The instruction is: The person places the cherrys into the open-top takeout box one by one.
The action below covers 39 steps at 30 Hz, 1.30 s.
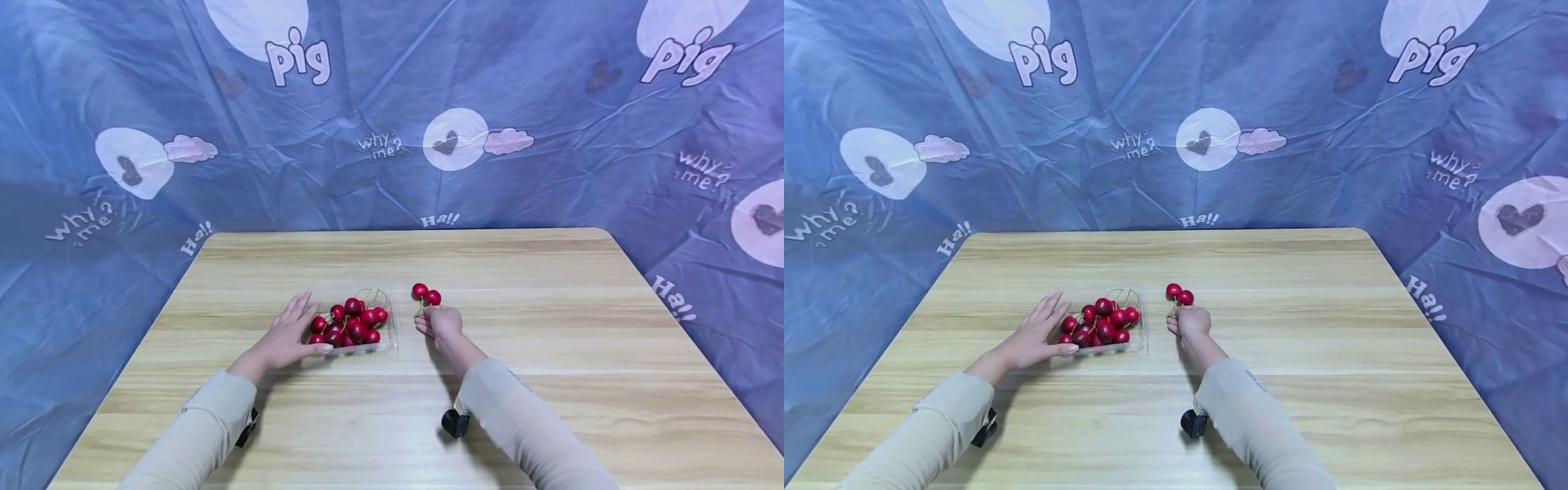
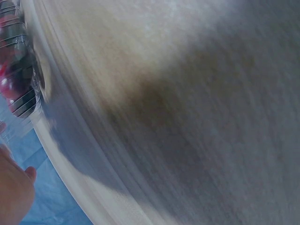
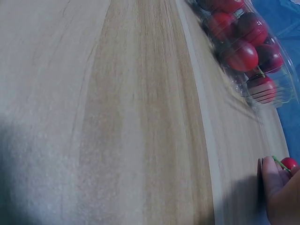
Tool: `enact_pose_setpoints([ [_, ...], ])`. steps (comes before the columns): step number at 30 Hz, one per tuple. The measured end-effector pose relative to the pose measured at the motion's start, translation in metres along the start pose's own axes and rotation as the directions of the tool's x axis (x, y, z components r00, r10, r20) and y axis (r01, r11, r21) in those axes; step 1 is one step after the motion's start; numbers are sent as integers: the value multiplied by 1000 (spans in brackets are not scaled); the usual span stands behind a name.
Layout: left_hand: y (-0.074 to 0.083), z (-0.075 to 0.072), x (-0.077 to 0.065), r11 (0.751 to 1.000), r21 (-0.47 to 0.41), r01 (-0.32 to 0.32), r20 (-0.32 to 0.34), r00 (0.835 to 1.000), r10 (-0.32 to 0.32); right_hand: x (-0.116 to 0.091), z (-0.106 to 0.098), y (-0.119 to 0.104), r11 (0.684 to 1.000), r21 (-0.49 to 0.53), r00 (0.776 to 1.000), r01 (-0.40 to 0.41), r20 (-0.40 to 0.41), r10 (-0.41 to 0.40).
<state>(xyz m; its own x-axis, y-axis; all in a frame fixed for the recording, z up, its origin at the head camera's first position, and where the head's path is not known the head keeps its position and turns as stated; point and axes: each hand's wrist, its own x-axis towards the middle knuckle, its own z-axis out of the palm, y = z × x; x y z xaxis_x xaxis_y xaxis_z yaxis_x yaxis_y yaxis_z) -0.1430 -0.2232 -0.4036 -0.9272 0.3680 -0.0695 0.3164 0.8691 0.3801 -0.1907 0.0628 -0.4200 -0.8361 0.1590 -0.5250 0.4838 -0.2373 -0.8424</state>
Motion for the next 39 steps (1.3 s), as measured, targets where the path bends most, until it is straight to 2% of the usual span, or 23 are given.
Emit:
enact_pose_setpoints([
  [9, 1, 0, 1, 1000, -1, 1, 3, 1000, -1, -1, -6, -3, 999, -1, 997, 36, 68, -35],
  [18, 1, -1, 1, 1000, 10, 1, 6, 1000, -2, -5, -9, -12, 998, -18, 994, 55, 94, -53],
  [26, 2, -1, 1, 1000, 4, 3, 8, 1000, -3, -13, -10, -20, 995, -11, 983, 100, 156, -97],
  [39, 2, -1, 1, 1000, 10, 10, 7, 1000, -10, -24, -5, -29, 985, -59, 963, 159, 228, -142],
])
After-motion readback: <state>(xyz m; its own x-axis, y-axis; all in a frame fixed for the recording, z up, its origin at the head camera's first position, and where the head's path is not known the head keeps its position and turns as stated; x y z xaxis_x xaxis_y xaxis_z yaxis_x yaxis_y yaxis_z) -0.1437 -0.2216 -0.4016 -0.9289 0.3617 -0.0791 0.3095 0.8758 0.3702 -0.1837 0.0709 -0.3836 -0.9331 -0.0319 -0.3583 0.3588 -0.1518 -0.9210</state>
